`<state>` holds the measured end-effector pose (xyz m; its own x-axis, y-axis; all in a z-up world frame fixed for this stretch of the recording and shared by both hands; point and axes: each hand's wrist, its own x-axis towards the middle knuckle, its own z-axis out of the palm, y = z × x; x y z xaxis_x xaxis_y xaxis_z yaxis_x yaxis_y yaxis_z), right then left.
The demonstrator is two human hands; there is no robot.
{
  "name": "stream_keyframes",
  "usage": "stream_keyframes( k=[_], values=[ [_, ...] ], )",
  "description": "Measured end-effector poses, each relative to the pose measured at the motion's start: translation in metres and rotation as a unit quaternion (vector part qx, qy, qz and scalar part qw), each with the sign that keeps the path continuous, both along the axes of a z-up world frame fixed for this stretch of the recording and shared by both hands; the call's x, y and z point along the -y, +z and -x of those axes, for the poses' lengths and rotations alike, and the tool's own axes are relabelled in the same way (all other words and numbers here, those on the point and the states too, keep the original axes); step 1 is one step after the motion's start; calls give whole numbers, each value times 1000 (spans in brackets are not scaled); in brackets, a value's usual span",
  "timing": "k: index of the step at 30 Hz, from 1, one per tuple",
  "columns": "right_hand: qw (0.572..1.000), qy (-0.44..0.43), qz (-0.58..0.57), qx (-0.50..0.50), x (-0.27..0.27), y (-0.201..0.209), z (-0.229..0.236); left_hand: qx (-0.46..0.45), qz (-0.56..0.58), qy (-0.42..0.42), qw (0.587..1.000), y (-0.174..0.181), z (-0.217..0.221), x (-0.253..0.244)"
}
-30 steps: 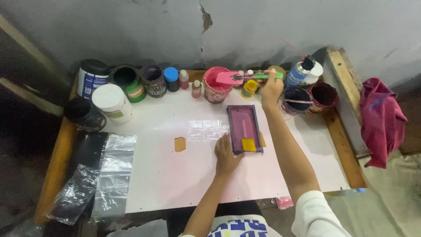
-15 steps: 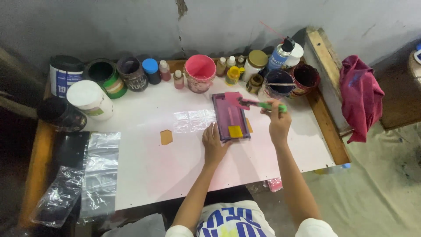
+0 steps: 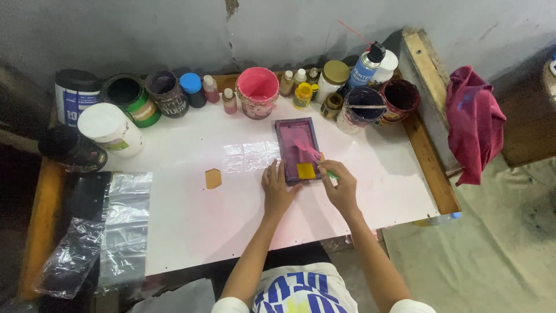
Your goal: The person prepares a screen printing setup by smoothing a plastic sheet on a table. They then use a yellow squeegee to spread pink ink evenly across a screen printing frame, repeatedly moving the squeegee back and forth to coat the screen.
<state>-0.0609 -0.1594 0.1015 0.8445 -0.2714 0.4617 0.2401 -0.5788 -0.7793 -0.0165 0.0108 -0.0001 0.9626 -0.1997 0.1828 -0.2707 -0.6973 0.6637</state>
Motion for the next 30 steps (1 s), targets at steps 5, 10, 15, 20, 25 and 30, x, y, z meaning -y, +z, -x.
stream_keyframes(
  k=[5, 10, 15, 20, 25, 30],
  values=[
    [997, 21, 74, 22, -4, -22, 5, 14, -27, -9, 1000, -8, -1, 0],
    [995, 27, 93, 17, -10, -20, 9, 62, -26, 2, 998, -18, -2, 2],
    [993, 29, 112, 9, -11, -24, 10, 67, -19, 6, 998, -23, -2, 2],
    [992, 25, 122, -6, -11, -23, 13, 64, -14, 5, 998, -26, -3, 2],
    [995, 13, 97, 12, -13, -11, 18, 50, -7, 9, 999, -21, -2, 1],
    [995, -12, 36, 90, -16, 19, -1, 22, 14, 10, 1000, -14, -1, 1]
  ],
)
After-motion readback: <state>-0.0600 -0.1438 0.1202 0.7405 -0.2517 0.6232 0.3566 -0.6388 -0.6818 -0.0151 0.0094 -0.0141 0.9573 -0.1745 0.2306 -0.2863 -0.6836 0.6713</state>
